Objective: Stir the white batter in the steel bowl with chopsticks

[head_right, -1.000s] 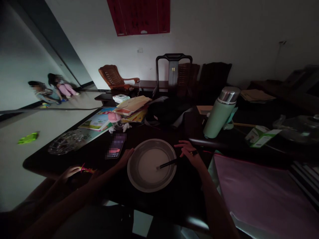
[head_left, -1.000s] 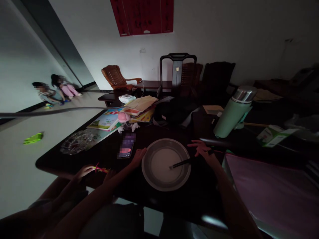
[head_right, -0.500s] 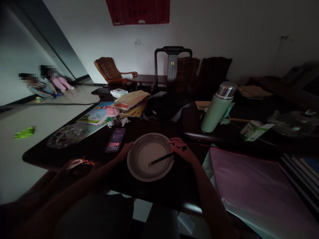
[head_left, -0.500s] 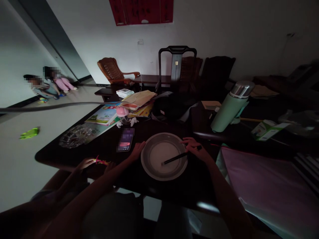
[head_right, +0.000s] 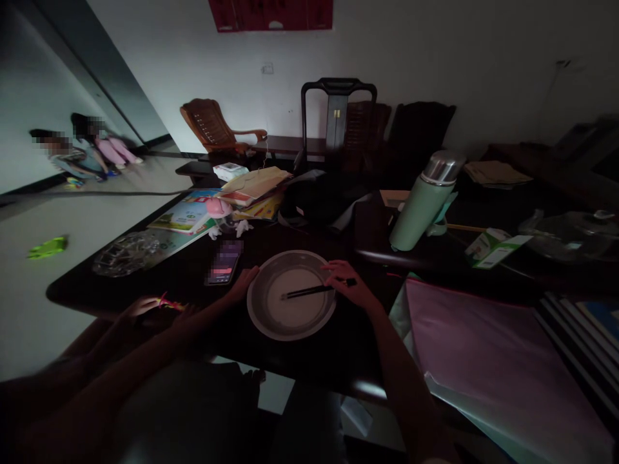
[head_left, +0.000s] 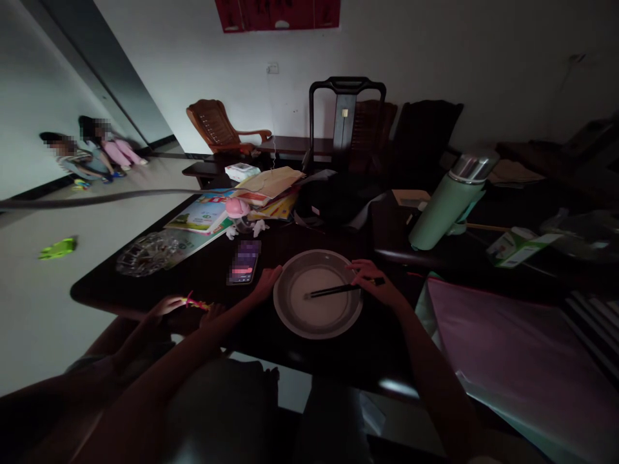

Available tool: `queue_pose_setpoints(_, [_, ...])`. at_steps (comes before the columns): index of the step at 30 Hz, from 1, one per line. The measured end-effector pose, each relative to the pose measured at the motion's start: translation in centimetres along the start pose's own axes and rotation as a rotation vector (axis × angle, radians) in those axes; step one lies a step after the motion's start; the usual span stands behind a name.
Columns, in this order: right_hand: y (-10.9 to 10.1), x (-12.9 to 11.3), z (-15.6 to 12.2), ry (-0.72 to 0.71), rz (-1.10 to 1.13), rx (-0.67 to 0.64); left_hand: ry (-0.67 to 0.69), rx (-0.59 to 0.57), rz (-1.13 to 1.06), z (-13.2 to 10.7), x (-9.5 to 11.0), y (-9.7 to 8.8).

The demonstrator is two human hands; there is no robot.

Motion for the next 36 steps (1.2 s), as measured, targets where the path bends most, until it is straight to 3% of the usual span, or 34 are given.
queue_pose_setpoints(4, [-2.8, 0.3, -0.2, 0.004, -0.01, 0.167, -0.057, 0.044, -0.012, -0.2, -0.1, -0.2])
queue_pose_setpoints(6, [-3.3, 0.3, -0.4, 0.009, 0.017, 0.159, -0.079, 0.071, -0.018, -0.3, -0.1, -0.4])
queue_pose_setpoints(10, [-1.1, 0.3, -0.2, 0.0, 0.037, 0.026, -0.08, 0.069, -0.025, -0.2, -0.1, -0.4])
queue_pose_setpoints(12, [-0.6, 0.3, 0.0, -0.017, -0.003, 0.022, -0.08, 0.04, -0.032, -0.1, -0.1, -0.2])
queue_pose_setpoints(18, [-4.0, 0.4, -0.5, -0.03, 0.002, 0.203, -0.085, 0.026, -0.063, -0.1, -0.3, 0.0])
queue_pose_setpoints(24, [-0.2, 0.1, -0.2, -0.017, 0.012, -0.005, -0.056, 0.046, -0.072, 0.0, -0.2, -0.1])
queue_pose_setpoints(26, [-0.5, 0.2, -0.1, -0.025, -0.021, 0.039, -0.064, 0.039, -0.089, 0.0, -0.3, 0.0])
queue_pose_setpoints(29, [-3.2, 0.6, -0.3, -0.015, -0.033, 0.188, -0.079, 0.027, -0.125, 0.0, -0.4, 0.2])
queue_pose_setpoints(31, [-4.0, 0.6, -0.4, -0.02, -0.011, 0.18, -0.078, 0.019, -0.133, 0.1, -0.4, 0.3])
queue_pose_setpoints(36, [-1.0, 0.1, -0.2, -0.028, -0.01, 0.022, -0.053, 0.017, -0.078, 0.1, -0.2, 0.1])
Point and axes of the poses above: each hand's wrist, its own z-axis towards the middle knuckle, its own y-axis out of the palm, x = y × z, the point moved 8 cm from there along z, towards the middle knuckle, and after that the axes turned 3 degrees about y, right-handed, at the moved point
